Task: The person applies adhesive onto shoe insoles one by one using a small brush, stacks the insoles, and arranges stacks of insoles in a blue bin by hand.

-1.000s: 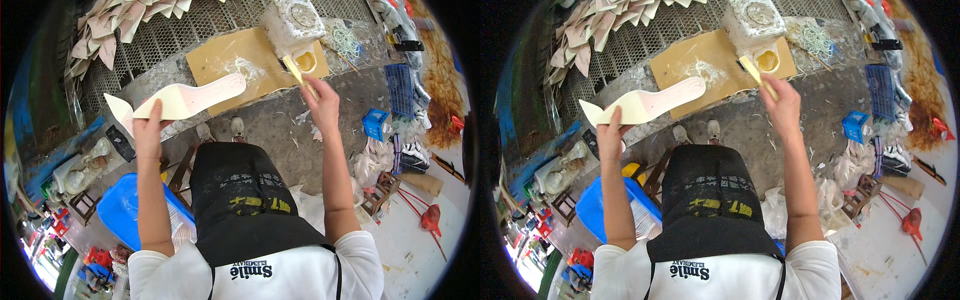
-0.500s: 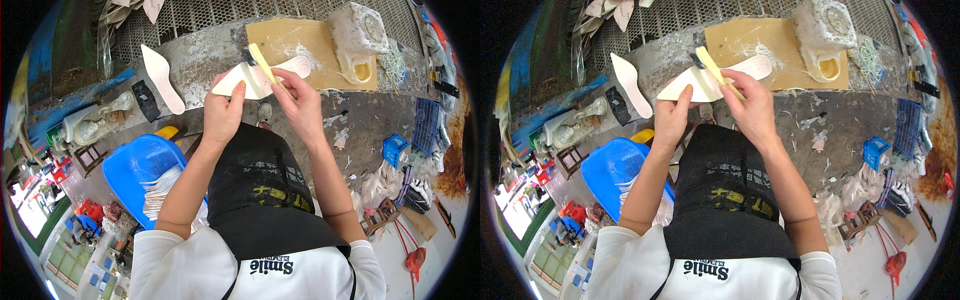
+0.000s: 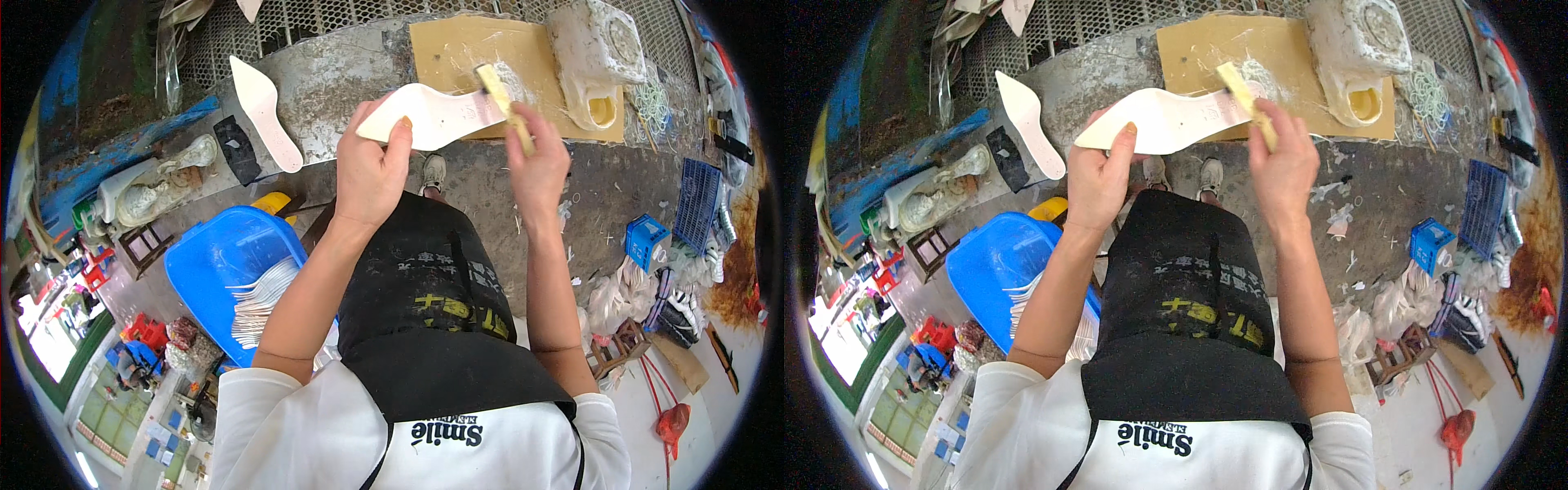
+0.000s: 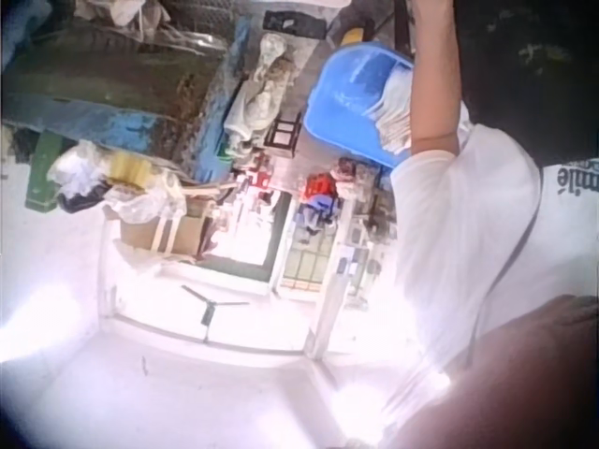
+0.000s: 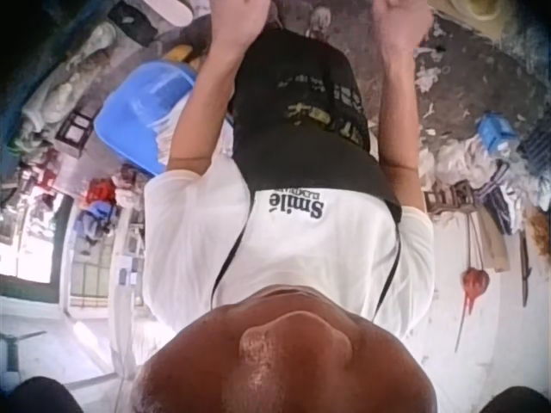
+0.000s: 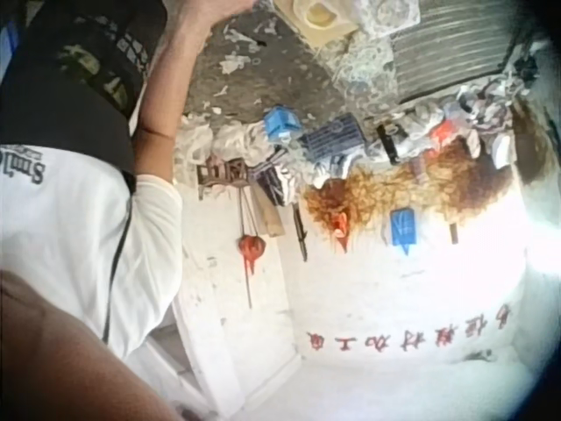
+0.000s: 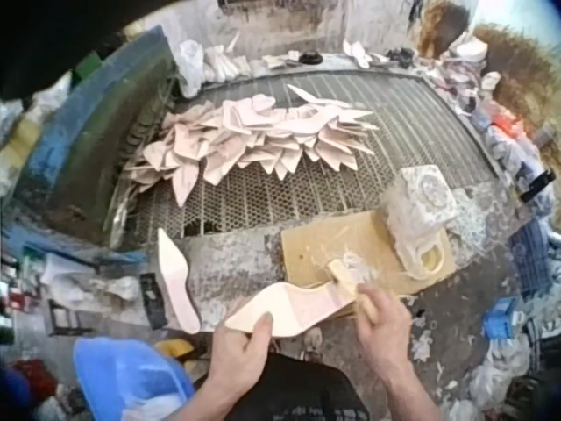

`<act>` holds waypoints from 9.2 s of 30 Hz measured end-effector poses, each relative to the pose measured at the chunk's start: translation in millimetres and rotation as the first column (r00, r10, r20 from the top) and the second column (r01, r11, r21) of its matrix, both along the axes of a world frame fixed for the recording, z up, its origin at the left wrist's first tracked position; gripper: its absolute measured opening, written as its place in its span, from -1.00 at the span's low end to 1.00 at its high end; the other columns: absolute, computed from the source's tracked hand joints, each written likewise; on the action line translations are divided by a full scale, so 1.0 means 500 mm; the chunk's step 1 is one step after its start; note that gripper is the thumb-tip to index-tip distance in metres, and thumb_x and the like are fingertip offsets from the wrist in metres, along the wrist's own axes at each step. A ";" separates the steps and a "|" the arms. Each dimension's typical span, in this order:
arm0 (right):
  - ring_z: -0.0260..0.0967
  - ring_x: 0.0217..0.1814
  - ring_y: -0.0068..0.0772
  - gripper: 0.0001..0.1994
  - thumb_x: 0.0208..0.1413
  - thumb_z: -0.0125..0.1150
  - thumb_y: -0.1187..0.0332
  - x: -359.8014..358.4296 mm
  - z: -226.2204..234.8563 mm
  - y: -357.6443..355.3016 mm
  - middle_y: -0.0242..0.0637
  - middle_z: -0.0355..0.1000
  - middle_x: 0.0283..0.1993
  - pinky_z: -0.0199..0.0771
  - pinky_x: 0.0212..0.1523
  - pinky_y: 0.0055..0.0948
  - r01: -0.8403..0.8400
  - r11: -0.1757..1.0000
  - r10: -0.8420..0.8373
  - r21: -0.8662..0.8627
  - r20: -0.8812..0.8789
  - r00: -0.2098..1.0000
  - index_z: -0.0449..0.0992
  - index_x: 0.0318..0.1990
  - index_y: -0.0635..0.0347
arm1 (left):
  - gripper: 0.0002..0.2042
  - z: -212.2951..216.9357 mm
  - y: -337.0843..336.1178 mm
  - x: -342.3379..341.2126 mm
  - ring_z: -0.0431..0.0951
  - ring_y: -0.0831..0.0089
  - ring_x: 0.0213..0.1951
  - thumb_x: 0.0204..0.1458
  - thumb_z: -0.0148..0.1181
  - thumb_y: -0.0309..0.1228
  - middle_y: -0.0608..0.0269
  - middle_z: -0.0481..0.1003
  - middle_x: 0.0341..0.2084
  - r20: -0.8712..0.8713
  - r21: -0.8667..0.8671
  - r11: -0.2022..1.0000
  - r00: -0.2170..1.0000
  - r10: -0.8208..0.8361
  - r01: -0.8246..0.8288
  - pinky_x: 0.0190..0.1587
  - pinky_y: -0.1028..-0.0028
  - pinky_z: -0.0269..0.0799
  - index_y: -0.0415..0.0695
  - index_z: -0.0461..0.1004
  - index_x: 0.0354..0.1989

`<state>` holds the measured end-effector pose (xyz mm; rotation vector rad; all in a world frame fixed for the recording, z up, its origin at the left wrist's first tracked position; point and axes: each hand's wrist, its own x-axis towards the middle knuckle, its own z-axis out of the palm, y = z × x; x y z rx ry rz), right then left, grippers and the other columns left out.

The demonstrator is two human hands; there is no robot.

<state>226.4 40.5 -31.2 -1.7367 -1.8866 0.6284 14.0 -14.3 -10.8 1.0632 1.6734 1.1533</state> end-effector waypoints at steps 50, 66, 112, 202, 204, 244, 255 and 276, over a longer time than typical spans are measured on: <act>0.54 -0.15 -0.08 -0.77 0.10 0.31 0.31 0.315 0.069 0.056 -0.18 0.55 -0.23 0.51 -0.14 -0.20 0.323 0.944 -0.305 -0.063 0.199 0.931 0.63 -0.07 -0.01 | -0.66 0.044 0.044 -0.091 0.55 0.56 -0.19 0.14 0.29 -0.48 0.31 0.53 -0.12 0.357 -0.229 0.935 0.917 -0.179 0.271 -0.24 0.57 0.55 -0.20 0.49 0.09; 0.25 -0.45 -0.72 -0.73 0.17 0.29 0.35 0.244 0.060 0.008 -0.48 0.48 -0.42 0.33 -0.38 -0.59 -0.020 0.884 -0.231 -0.466 -0.473 0.850 0.62 0.01 0.14 | -0.65 0.029 0.082 -0.106 0.65 0.38 -0.18 0.16 0.27 -0.43 0.08 0.60 -0.14 0.449 -0.184 0.982 0.886 0.118 -0.037 -0.12 0.41 0.62 -0.38 0.48 0.06; 0.49 -0.32 -0.32 -0.67 0.00 0.36 0.55 0.013 0.062 -0.100 -0.26 0.48 -0.29 0.49 -0.33 -0.40 -0.300 0.954 0.276 -0.019 -0.334 0.901 0.63 -0.03 0.11 | -0.66 -0.001 -0.033 0.009 0.57 0.48 -0.03 0.25 0.17 -0.40 0.23 0.52 -0.02 0.750 -0.429 0.870 0.442 0.492 -0.241 0.03 0.48 0.58 -0.18 0.36 0.16; 0.31 -0.50 -0.67 -0.75 0.16 0.29 0.33 0.357 0.012 0.027 -0.45 0.46 -0.50 0.34 -0.44 -0.54 0.236 0.920 -0.270 -0.313 -0.070 0.960 0.63 -0.01 0.12 | -0.68 0.023 0.055 -0.093 0.61 0.42 -0.16 0.31 0.08 -0.26 0.19 0.55 -0.14 0.247 -0.217 0.970 0.955 0.166 -0.112 -0.18 0.40 0.66 -0.24 0.44 0.07; 0.28 -0.48 -0.73 -0.75 0.19 0.27 0.35 0.308 0.040 0.014 -0.52 0.44 -0.47 0.27 -0.47 -0.61 0.060 0.888 -0.248 -0.455 -0.366 0.897 0.62 -0.01 0.19 | -0.68 0.016 0.042 -0.065 0.60 0.44 -0.16 0.30 0.10 -0.28 0.20 0.56 -0.13 0.273 -0.246 0.963 0.946 0.176 -0.108 -0.18 0.41 0.65 -0.25 0.45 0.08; 0.50 -0.26 -0.37 -0.72 0.07 0.33 0.48 0.076 -0.018 -0.109 -0.24 0.51 -0.27 0.49 -0.20 -0.41 0.101 0.949 -0.202 -0.299 -0.328 0.923 0.60 -0.02 0.14 | -0.68 0.034 0.034 0.007 0.61 0.43 -0.13 0.23 0.01 -0.52 0.08 0.55 -0.09 0.330 -0.166 0.985 0.939 0.102 -0.049 -0.13 0.45 0.63 -0.37 0.40 0.12; 0.56 -0.16 -0.14 -0.69 0.10 0.31 0.32 0.102 -0.040 0.052 -0.09 0.57 -0.13 0.52 -0.11 -0.31 0.044 0.984 -0.018 -0.172 0.152 0.988 0.61 0.02 0.06 | -0.65 0.033 0.023 -0.024 0.62 0.37 -0.09 0.23 -0.01 -0.52 0.07 0.54 -0.05 0.307 -0.242 0.969 0.943 0.127 -0.052 -0.12 0.41 0.65 -0.35 0.38 0.17; 0.54 -0.20 -0.06 -0.75 0.11 0.29 0.34 0.280 0.037 0.051 -0.16 0.55 -0.26 0.51 -0.14 -0.23 0.259 0.964 -0.260 -0.065 -0.013 0.966 0.62 -0.04 -0.01 | -0.60 0.092 0.043 -0.077 0.54 0.51 -0.06 0.12 0.25 -0.55 0.26 0.48 -0.02 0.430 -0.217 0.906 0.869 -0.245 0.362 -0.20 0.56 0.56 -0.10 0.45 0.17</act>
